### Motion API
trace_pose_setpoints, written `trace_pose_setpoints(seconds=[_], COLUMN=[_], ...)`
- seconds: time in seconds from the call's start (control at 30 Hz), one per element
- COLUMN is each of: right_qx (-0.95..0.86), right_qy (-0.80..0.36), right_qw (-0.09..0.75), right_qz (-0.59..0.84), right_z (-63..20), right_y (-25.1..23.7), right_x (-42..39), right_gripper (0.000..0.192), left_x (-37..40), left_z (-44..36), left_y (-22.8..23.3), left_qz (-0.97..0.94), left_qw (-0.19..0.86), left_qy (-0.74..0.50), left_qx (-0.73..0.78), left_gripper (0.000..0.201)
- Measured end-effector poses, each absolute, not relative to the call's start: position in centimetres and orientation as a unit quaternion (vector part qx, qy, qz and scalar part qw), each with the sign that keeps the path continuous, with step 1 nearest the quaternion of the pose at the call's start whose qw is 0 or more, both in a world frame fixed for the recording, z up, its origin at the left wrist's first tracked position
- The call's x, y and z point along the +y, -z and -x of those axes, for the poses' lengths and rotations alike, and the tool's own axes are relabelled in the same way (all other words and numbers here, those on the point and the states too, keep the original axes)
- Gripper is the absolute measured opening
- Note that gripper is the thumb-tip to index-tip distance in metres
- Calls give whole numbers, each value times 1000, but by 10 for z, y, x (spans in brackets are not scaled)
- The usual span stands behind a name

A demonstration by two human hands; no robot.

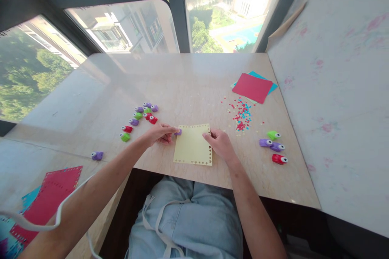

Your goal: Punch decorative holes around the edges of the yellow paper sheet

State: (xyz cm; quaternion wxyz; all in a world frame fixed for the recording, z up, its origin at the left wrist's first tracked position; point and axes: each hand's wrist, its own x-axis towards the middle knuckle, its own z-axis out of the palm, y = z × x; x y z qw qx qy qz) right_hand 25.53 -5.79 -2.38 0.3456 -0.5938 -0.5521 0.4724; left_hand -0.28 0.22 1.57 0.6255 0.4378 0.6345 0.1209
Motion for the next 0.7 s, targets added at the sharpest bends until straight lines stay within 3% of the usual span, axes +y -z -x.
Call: trace_pose_setpoints(seconds=[0.2,0.57,0.7], right_qx=[-547,-504,-501], right_qy=[-476,-486,-486], right_qw=[357,382,390], right_qz=[588,603,601], right_z=[-255,-256,-257], right_y=[26,26,26], right_x=[-58,-59,-61], right_gripper=[31,32,31], left_x=[2,-21,-28], left_z=[5,16,16], left_y=[-15,3,4], left_qz=[-435,-481,-506], left_qw=[631,541,513], left_qy=[-144,-354,-361], left_qx=[626,592,591], left_gripper=[38,38,45])
